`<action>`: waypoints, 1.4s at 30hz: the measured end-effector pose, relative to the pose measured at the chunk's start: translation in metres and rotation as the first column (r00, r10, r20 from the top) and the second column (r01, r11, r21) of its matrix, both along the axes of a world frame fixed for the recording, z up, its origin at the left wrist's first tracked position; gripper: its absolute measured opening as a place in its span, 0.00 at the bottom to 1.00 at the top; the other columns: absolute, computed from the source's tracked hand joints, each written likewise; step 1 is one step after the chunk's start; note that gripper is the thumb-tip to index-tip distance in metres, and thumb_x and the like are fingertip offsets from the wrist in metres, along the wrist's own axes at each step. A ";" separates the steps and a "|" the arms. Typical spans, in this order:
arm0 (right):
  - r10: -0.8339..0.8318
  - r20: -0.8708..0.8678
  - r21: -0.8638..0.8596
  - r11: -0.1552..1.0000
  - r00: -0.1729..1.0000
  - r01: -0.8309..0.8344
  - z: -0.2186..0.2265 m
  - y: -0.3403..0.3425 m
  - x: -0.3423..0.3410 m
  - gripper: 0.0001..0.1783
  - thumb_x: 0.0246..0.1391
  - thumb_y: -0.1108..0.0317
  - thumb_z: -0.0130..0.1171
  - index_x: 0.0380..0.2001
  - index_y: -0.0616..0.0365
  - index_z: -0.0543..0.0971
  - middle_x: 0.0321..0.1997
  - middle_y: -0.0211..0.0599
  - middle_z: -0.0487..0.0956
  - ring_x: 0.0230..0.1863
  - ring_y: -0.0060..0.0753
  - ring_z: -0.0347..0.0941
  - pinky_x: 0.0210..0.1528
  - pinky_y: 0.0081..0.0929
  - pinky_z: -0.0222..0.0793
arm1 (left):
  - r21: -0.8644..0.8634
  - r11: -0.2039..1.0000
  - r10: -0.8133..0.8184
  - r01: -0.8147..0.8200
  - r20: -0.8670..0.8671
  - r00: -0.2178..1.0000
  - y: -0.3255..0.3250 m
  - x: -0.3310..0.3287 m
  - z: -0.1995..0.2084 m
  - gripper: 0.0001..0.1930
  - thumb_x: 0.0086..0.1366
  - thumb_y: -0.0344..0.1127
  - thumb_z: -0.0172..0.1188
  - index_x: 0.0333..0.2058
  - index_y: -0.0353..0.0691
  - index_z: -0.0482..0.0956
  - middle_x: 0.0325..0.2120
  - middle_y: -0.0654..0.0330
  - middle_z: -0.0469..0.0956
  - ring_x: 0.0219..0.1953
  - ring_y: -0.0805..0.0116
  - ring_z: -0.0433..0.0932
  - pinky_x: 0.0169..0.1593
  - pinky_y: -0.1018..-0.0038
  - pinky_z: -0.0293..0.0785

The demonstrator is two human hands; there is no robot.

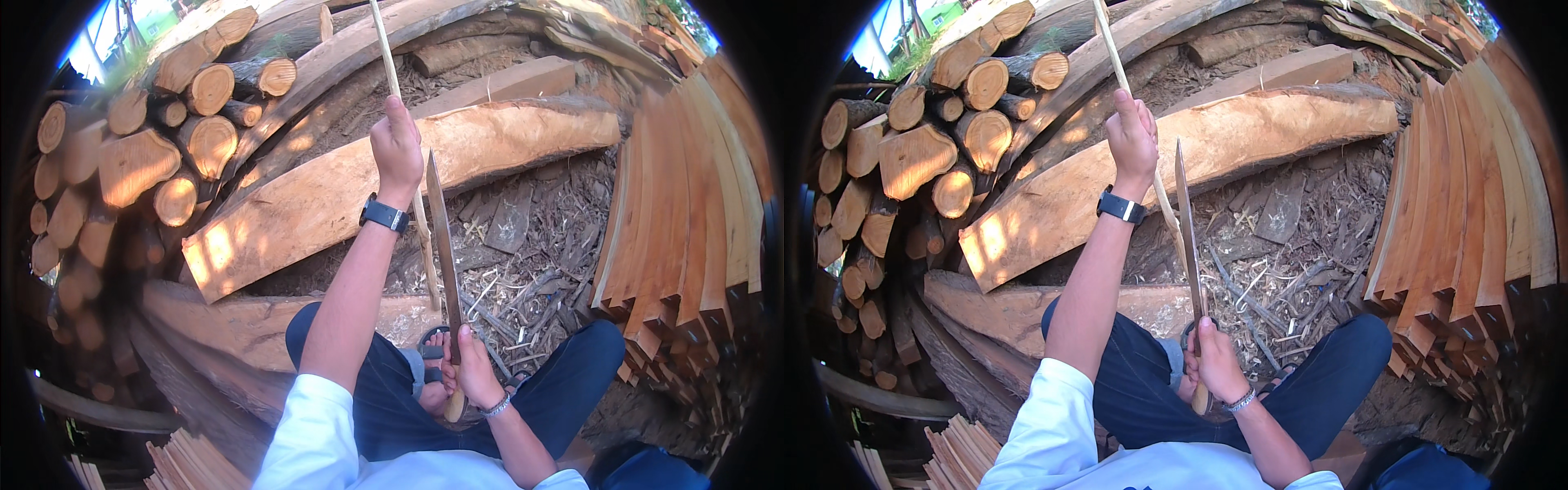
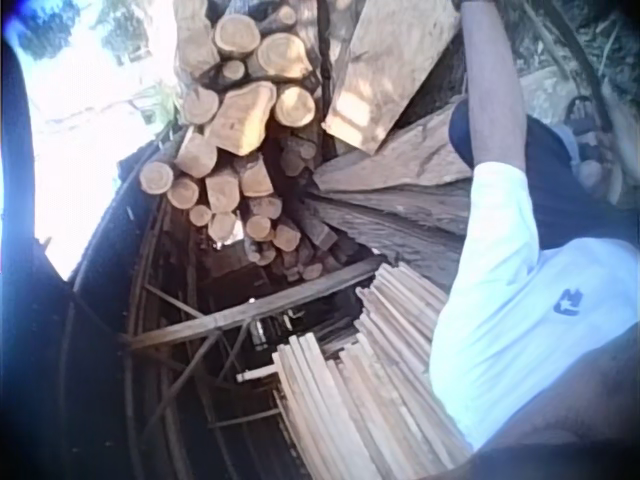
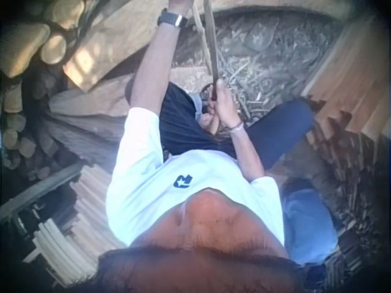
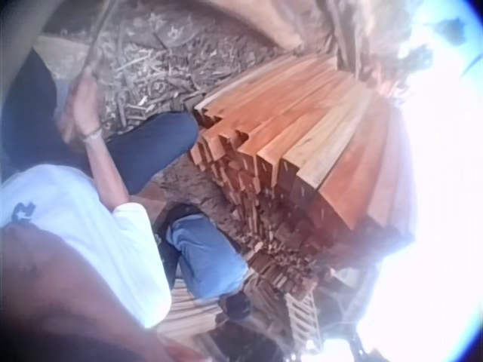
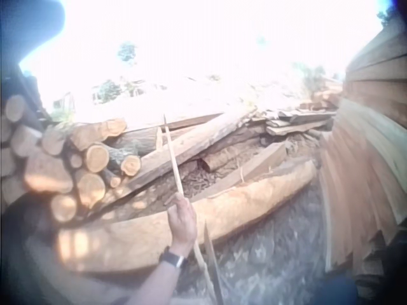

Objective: The person carves a wooden stick using a large knife, whittling away thin strips of bark and shaping the wood while sitting among logs.

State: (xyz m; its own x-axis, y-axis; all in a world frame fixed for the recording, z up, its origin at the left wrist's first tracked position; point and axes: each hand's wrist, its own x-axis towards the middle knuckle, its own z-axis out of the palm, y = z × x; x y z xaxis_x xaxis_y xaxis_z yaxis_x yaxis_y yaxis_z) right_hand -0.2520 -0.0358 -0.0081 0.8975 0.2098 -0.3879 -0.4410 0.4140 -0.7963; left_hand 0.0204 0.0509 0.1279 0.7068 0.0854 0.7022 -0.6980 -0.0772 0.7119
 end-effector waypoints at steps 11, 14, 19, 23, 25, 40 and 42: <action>0.089 0.217 -0.327 0.945 0.972 -0.013 0.001 0.005 -0.003 0.33 0.70 0.50 0.31 0.17 0.61 0.69 0.09 0.32 0.66 0.12 0.28 0.64 0.18 0.26 0.61 | -0.140 0.988 0.074 -0.072 0.007 0.997 0.036 -0.060 -0.004 0.34 0.70 0.66 0.29 0.13 0.46 0.54 0.08 0.68 0.54 0.09 0.80 0.54 0.11 0.82 0.49; 0.118 0.308 -0.418 0.908 0.944 0.023 -0.006 0.008 -0.002 0.33 0.70 0.52 0.31 0.16 0.62 0.69 0.09 0.35 0.67 0.16 0.35 0.68 0.26 0.30 0.65 | -0.143 0.986 0.089 -0.089 -0.006 0.996 0.036 -0.074 -0.005 0.34 0.69 0.67 0.27 0.14 0.46 0.53 0.08 0.67 0.54 0.09 0.80 0.53 0.10 0.83 0.48; 0.161 0.269 -0.419 0.907 0.950 -0.035 -0.013 0.011 -0.001 0.32 0.69 0.54 0.31 0.16 0.62 0.70 0.10 0.38 0.68 0.19 0.41 0.68 0.30 0.34 0.65 | -0.174 0.980 0.100 -0.099 -0.006 0.995 0.043 -0.082 -0.005 0.34 0.69 0.67 0.28 0.14 0.46 0.54 0.08 0.68 0.53 0.09 0.80 0.52 0.11 0.82 0.48; 0.117 0.298 -0.411 0.912 0.947 0.017 0.000 0.010 -0.003 0.33 0.69 0.53 0.31 0.16 0.63 0.71 0.11 0.38 0.69 0.19 0.40 0.69 0.30 0.33 0.65 | -0.168 0.982 0.086 -0.085 0.002 0.996 0.035 -0.083 -0.006 0.34 0.69 0.67 0.28 0.14 0.46 0.53 0.08 0.68 0.53 0.09 0.79 0.52 0.11 0.82 0.48; 0.103 0.315 -0.421 0.906 0.943 0.042 -0.015 0.011 -0.004 0.33 0.69 0.53 0.31 0.16 0.62 0.70 0.10 0.37 0.68 0.17 0.37 0.69 0.28 0.31 0.65 | -0.165 0.983 0.078 -0.077 0.002 0.997 0.030 -0.083 -0.006 0.34 0.69 0.67 0.29 0.14 0.46 0.53 0.08 0.68 0.53 0.09 0.79 0.53 0.11 0.82 0.47; 0.128 0.250 -0.350 0.936 0.960 -0.033 0.003 0.001 -0.007 0.33 0.70 0.50 0.31 0.18 0.62 0.69 0.09 0.32 0.66 0.10 0.26 0.65 0.16 0.26 0.60 | -0.155 0.983 0.109 -0.103 0.030 0.994 0.037 -0.079 -0.009 0.34 0.71 0.65 0.28 0.13 0.45 0.54 0.08 0.68 0.53 0.09 0.80 0.53 0.12 0.82 0.47; 0.107 0.284 -0.354 0.935 0.953 0.000 0.005 0.002 -0.007 0.33 0.70 0.50 0.31 0.18 0.62 0.69 0.09 0.32 0.66 0.10 0.26 0.65 0.16 0.26 0.60 | -0.161 0.983 0.099 -0.093 0.033 0.995 0.032 -0.079 -0.009 0.34 0.71 0.65 0.29 0.13 0.45 0.54 0.08 0.68 0.53 0.10 0.80 0.53 0.12 0.82 0.47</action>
